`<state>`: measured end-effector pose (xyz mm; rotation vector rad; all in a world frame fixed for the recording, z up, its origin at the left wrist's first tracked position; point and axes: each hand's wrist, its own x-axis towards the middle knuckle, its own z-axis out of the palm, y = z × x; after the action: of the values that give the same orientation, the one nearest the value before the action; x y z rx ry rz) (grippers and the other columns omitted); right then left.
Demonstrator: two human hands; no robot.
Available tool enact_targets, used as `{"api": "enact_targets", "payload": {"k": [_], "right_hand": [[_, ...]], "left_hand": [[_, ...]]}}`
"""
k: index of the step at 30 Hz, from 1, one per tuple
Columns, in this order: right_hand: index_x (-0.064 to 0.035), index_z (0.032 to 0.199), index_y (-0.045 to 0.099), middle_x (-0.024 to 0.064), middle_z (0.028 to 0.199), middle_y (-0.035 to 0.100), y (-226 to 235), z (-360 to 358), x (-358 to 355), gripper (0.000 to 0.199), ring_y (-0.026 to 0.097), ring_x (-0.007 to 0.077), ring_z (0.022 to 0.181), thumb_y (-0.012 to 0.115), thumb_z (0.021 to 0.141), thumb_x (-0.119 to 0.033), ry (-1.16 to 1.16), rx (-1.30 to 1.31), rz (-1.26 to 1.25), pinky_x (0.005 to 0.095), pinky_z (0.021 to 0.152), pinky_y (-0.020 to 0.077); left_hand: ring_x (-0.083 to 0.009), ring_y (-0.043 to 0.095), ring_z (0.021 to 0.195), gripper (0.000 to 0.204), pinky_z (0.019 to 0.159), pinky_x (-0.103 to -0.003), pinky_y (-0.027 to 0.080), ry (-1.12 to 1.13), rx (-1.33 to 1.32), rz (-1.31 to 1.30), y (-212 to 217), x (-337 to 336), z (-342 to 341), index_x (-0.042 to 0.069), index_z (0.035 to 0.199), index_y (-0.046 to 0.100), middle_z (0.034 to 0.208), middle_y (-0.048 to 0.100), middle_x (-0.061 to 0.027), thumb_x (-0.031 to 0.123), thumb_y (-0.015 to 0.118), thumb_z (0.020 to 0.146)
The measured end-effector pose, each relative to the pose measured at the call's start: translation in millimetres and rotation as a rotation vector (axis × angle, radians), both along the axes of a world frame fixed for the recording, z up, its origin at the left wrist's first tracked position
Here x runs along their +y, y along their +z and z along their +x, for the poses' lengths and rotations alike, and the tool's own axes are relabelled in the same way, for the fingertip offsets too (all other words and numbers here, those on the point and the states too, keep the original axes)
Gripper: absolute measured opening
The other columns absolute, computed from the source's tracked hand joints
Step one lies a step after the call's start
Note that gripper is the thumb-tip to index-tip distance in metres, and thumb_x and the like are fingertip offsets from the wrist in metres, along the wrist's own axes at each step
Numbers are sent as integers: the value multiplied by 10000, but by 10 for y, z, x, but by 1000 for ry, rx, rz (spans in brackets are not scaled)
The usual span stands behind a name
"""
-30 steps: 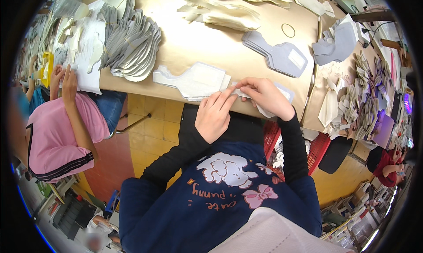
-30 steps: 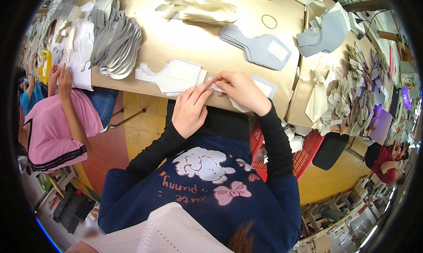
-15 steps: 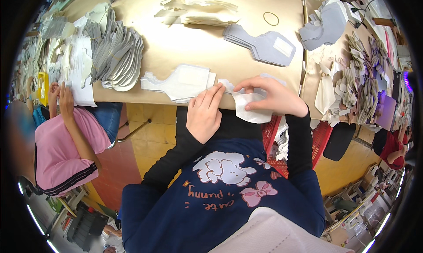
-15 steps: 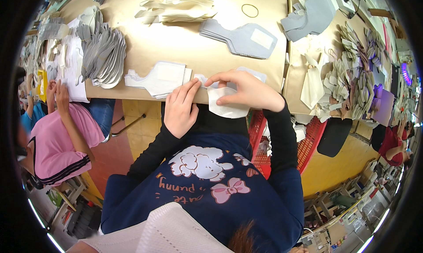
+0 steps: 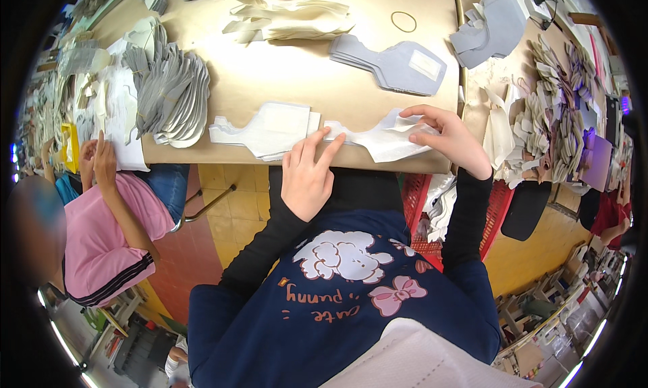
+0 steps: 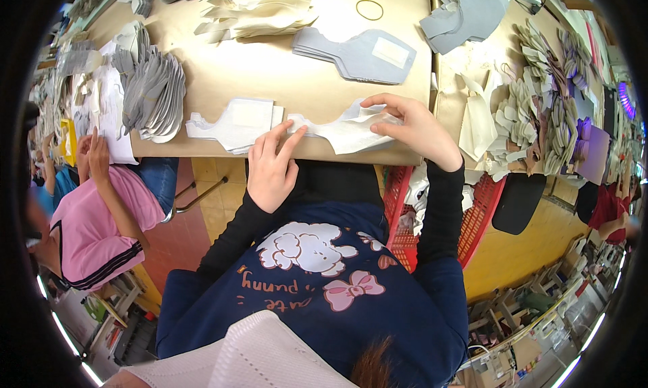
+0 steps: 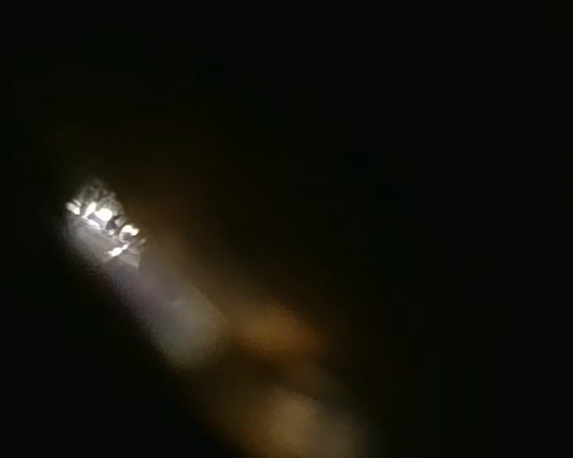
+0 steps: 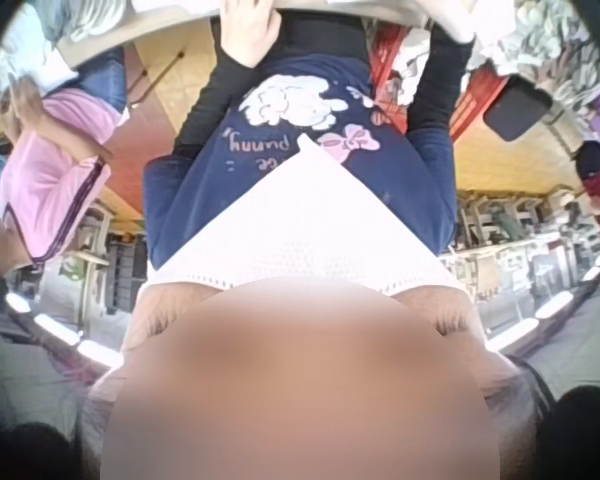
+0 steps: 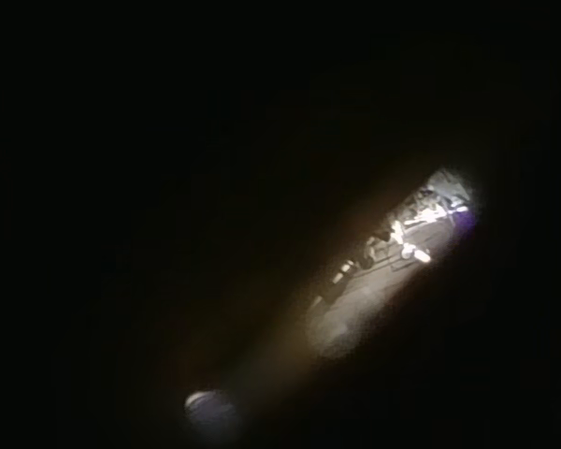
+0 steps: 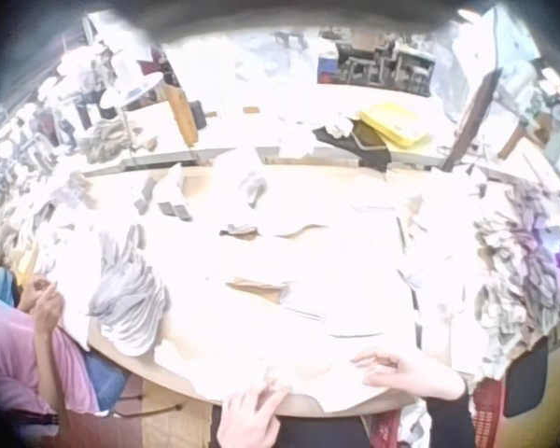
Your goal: The person repeatedly folds small white fabric pieces, likely mask components, using both hands on a cluttered worktable. They align edges, press folds, and stack finished pieces while occasionally picking up new pieces from nearby piles.
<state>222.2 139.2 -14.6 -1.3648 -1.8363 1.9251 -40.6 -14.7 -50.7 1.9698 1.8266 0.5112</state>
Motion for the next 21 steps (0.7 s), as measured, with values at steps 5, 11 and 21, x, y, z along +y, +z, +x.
{"api": "enact_targets", "payload": {"k": [5,11,21], "right_hand": [[-25,1279,651,32,1030,683,-63,6,-4,396,585,86,912,715,889,-52,-16,-78,70,256,874,466],[-11,1259,656,118,1156,709,-89,4,37,398,653,197,1060,711,869,-63,25,-124,97,323,969,484],[-10,1261,652,150,1181,709,-127,-7,52,411,671,258,1095,704,858,-74,26,-93,144,348,985,494]], "left_hand": [[-332,470,1249,741,1036,-464,380,-20,63,-28,17,13,29,254,1426,586,1450,479,-86,-39,601,746],[-326,458,1309,691,1056,-452,367,-20,74,-31,78,31,87,180,1428,571,1478,476,-90,0,664,768],[-310,551,1271,530,1061,-441,428,-117,-107,37,-33,151,147,84,1396,591,1401,568,-91,198,718,894]]}}
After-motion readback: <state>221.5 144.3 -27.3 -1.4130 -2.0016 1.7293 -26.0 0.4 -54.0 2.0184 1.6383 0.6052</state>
